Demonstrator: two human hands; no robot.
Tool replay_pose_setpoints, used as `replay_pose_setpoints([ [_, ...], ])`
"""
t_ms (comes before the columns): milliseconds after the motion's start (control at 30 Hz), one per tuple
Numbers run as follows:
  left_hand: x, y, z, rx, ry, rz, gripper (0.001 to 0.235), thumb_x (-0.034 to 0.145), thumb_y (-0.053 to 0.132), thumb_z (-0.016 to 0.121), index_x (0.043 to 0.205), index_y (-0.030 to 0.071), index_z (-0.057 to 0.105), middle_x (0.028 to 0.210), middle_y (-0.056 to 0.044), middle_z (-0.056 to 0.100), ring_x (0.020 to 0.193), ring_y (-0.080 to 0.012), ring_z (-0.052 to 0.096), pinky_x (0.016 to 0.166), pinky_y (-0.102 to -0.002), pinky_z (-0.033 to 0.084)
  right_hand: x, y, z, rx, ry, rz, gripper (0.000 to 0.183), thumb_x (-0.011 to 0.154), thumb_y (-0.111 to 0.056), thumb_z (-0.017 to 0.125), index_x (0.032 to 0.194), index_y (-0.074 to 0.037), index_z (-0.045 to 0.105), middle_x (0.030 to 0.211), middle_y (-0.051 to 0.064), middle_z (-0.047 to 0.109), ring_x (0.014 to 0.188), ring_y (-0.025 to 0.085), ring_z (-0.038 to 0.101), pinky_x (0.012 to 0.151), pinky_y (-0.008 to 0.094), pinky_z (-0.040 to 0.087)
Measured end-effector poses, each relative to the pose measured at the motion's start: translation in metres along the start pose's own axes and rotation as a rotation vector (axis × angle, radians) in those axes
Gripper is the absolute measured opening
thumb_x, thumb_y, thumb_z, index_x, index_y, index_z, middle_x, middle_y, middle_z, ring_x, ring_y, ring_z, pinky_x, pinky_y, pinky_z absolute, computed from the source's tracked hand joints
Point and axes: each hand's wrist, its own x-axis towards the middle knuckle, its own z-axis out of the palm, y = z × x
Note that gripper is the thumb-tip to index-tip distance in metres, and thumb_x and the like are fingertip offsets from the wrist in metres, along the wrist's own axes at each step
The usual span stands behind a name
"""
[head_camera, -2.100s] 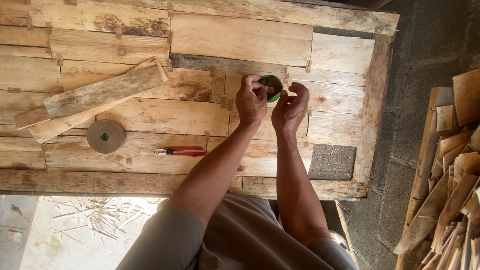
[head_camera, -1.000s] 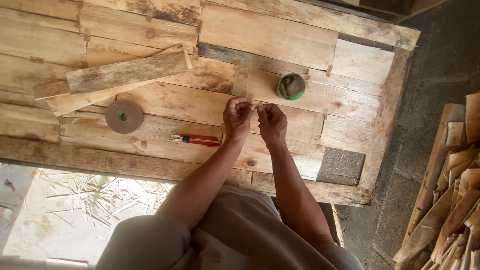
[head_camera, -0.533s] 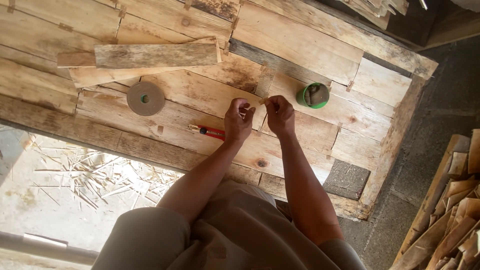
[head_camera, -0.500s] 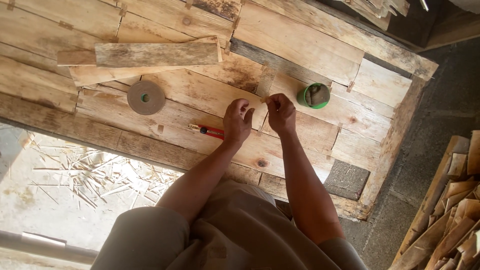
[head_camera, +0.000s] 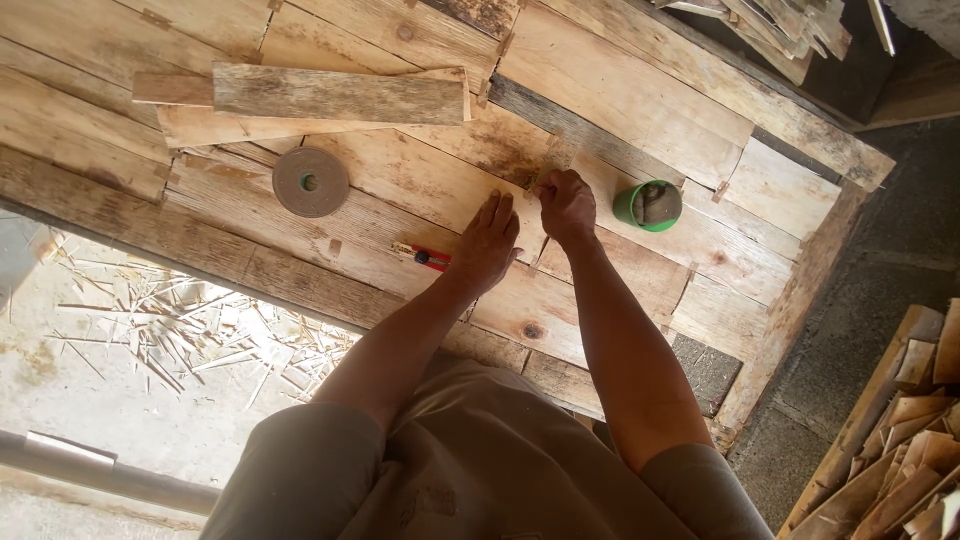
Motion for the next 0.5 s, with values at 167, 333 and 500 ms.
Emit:
replay_pose_setpoints([
  [167, 0.003, 0.0, 0.0, 0.067, -0.038, 0.051, 0.074, 0.092, 0.036, 0.074, 0.14, -0.012, 0.046, 0.156, -0.033, 0.031, 0.144, -0.0529, 0.034, 0.119, -0.056, 0.036, 0.005, 0.005, 0.003, -0.045, 0.002, -0.009, 0.012, 0.093, -0.023, 0.073, 0.093, -0.011, 0.071, 0.096, 0.014, 0.07, 0.089, 0.037, 0.067, 0.079, 0.049, 0.053],
  [333, 0.011, 0.007, 0.002, 0.151, -0.132, 0.074, 0.073, 0.092, 0.04, 0.07, 0.149, 0.004, 0.042, 0.162, -0.021, 0.026, 0.14, -0.0571, 0.033, 0.112, -0.061, 0.037, 0.003, 0.003, 0.0, -0.018, 0.005, -0.018, 0.009, 0.093, -0.021, 0.071, 0.094, -0.012, 0.071, 0.097, 0.013, 0.071, 0.09, 0.036, 0.068, 0.079, 0.048, 0.054],
  [500, 0.017, 0.012, 0.0, 0.19, -0.187, 0.043, 0.083, 0.093, 0.042, 0.068, 0.156, -0.001, 0.036, 0.164, -0.018, 0.024, 0.136, -0.058, 0.034, 0.113, -0.062, 0.037, 0.001, -0.005, -0.004, 0.01, -0.008, 0.029, 0.01, 0.093, -0.021, 0.073, 0.096, -0.012, 0.071, 0.096, 0.012, 0.071, 0.088, 0.033, 0.07, 0.079, 0.046, 0.055],
])
